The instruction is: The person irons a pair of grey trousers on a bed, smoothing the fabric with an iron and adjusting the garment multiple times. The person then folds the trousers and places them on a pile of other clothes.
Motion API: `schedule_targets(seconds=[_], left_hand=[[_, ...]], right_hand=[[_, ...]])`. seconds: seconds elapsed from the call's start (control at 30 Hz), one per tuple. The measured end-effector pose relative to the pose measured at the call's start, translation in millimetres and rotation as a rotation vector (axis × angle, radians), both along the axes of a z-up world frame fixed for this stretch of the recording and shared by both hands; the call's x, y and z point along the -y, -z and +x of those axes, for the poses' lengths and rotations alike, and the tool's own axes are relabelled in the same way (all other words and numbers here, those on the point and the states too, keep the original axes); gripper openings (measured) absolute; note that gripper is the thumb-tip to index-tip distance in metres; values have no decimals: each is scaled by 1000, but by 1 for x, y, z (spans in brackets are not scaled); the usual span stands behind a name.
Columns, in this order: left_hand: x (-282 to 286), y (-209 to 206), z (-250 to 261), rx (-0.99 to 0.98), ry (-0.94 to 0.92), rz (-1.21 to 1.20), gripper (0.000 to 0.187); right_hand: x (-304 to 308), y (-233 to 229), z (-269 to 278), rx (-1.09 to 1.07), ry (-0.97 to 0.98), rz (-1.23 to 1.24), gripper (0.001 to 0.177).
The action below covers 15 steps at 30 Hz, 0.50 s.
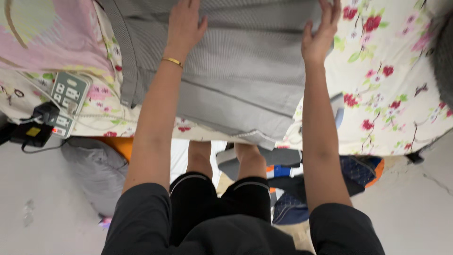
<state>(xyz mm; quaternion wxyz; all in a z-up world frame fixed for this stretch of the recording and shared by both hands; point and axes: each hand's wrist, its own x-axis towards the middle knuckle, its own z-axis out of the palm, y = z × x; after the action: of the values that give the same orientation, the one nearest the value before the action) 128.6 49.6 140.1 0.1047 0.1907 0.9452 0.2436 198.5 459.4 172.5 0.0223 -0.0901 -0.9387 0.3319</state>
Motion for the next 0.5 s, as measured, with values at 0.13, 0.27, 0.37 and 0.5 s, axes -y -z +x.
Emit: schedule_targets(seconds=[0.13,0.27,0.37,0.5], left_hand=[[4,-23,51,60,18,80,44],[-5,-41,113,101,127,112,43],[-16,-44,151,124,106,71,44],[-14,-37,196,213,34,28,42]], right_hand=[[-8,-43,94,101,139,51,47],[-35,-63,207,321,327,501,55],[-65,-55,267,454,501,693,77],[-107,-27,345,523,666,515,81]])
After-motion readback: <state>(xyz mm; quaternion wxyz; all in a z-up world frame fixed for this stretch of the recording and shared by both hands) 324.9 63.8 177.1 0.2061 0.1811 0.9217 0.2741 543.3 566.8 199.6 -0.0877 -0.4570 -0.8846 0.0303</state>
